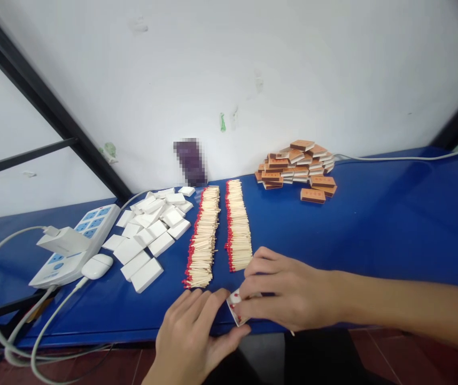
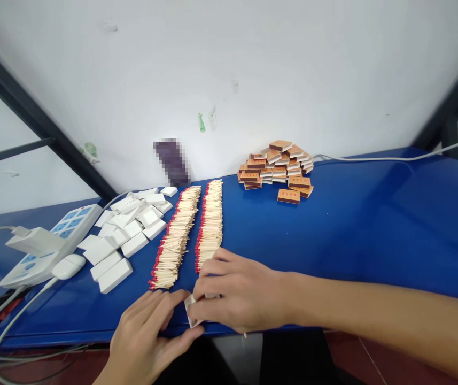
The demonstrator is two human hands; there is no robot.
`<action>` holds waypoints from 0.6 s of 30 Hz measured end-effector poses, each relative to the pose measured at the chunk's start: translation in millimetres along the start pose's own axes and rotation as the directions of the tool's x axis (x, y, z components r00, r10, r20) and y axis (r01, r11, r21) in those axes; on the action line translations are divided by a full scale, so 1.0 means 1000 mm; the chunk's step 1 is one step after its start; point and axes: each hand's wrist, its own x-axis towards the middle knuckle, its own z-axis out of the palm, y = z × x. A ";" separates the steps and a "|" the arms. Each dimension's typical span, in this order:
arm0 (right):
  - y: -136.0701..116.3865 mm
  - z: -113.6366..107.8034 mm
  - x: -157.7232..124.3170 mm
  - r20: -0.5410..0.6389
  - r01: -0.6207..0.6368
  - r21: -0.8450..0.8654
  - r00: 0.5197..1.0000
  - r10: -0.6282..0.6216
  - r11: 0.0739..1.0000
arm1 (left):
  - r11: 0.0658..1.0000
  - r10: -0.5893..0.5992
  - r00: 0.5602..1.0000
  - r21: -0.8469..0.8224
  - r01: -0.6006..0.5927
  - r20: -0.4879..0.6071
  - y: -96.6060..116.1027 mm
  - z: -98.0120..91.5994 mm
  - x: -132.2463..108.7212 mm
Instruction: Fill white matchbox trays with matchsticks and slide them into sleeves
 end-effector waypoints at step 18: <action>0.006 -0.016 -0.006 0.121 -0.075 -0.032 0.990 0.078 0.997 | 1.000 -0.027 1.000 -0.011 0.027 -0.005 0.001 0.000 -0.001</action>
